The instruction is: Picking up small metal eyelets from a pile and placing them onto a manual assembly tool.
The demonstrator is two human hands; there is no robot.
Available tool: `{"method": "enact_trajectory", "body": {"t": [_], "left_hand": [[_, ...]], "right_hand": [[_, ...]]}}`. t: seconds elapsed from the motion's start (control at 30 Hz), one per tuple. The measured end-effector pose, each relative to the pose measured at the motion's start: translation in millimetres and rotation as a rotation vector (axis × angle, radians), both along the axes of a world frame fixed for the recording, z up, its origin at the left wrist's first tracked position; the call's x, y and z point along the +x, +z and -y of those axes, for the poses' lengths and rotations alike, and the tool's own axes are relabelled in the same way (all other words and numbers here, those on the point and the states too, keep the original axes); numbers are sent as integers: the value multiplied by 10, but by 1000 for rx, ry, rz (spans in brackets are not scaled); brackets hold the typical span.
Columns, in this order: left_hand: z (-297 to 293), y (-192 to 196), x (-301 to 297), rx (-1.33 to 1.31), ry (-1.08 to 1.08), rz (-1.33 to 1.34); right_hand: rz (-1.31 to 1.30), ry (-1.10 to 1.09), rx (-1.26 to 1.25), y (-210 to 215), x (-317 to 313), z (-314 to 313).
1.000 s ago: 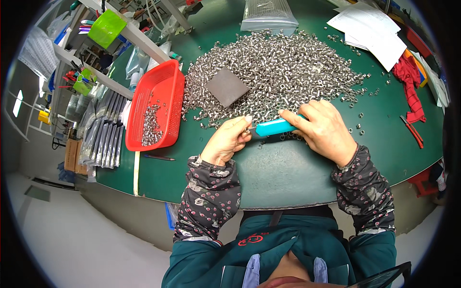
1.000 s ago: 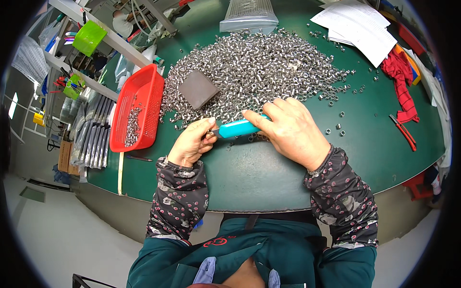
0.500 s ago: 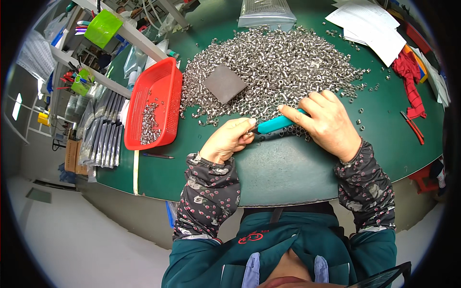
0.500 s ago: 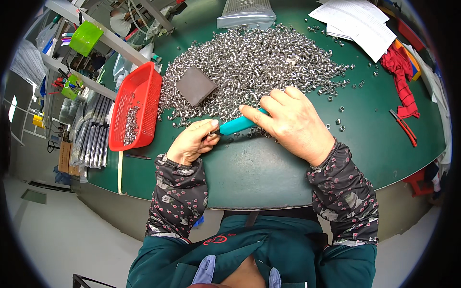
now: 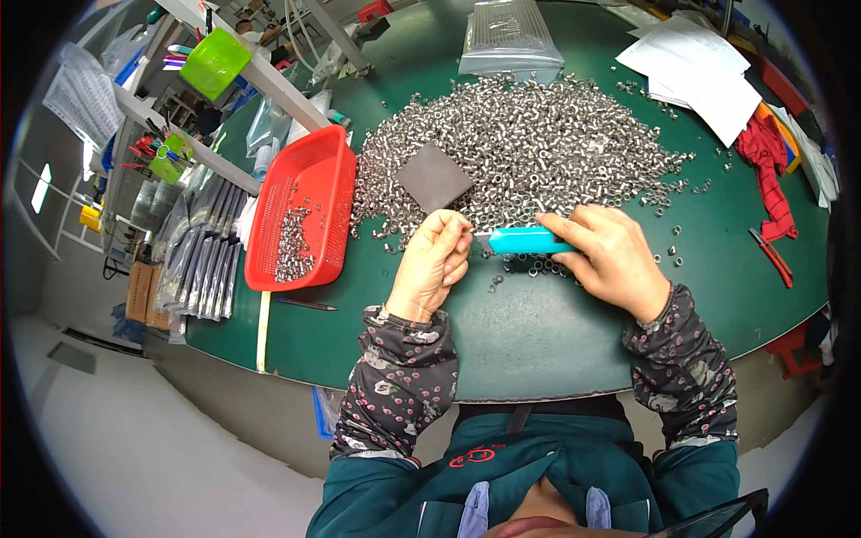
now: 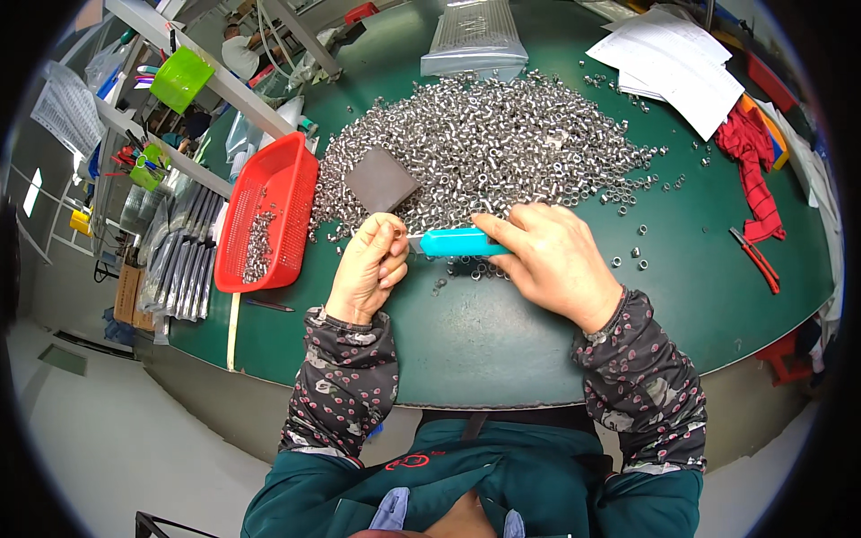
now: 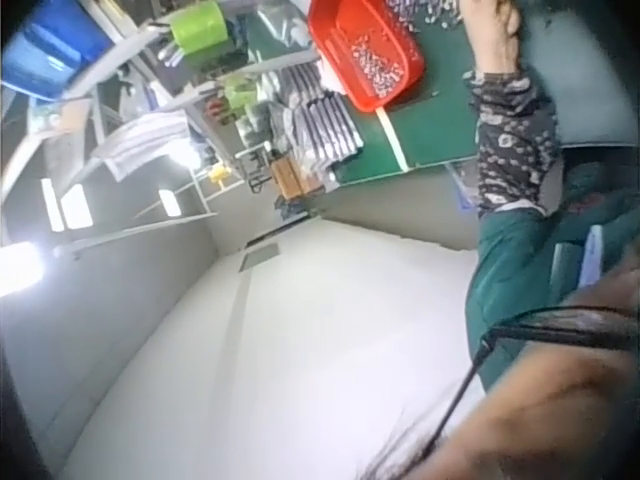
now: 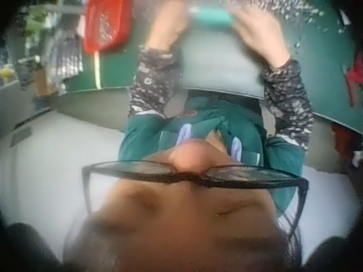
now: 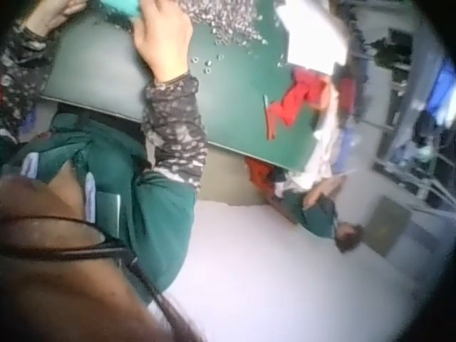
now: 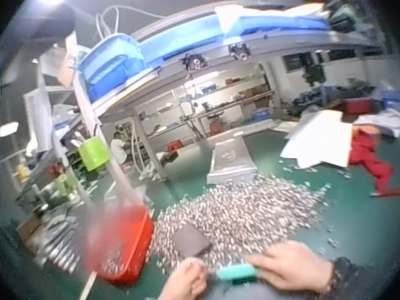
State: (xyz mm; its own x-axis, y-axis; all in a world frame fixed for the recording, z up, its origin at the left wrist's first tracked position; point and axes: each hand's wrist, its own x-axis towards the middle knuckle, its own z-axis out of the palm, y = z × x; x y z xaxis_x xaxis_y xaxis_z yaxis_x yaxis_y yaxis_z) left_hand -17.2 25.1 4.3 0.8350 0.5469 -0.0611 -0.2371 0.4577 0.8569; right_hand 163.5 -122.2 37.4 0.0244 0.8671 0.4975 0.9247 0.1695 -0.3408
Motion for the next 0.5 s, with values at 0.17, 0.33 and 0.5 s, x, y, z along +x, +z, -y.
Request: {"method": "enact_trajectory", "body": {"t": [0.17,0.33,0.5], "left_hand": [[-12,-15,4,-33,59,117],[-5,-13,22,-6,72,132],[40,17,45,-1,98,95]], "right_hand": [[-212,15,-150,-32,-36,-4],[-263,48,-134,-115,-42,-19],[-289,51,-165,-100,-59,-17]]}}
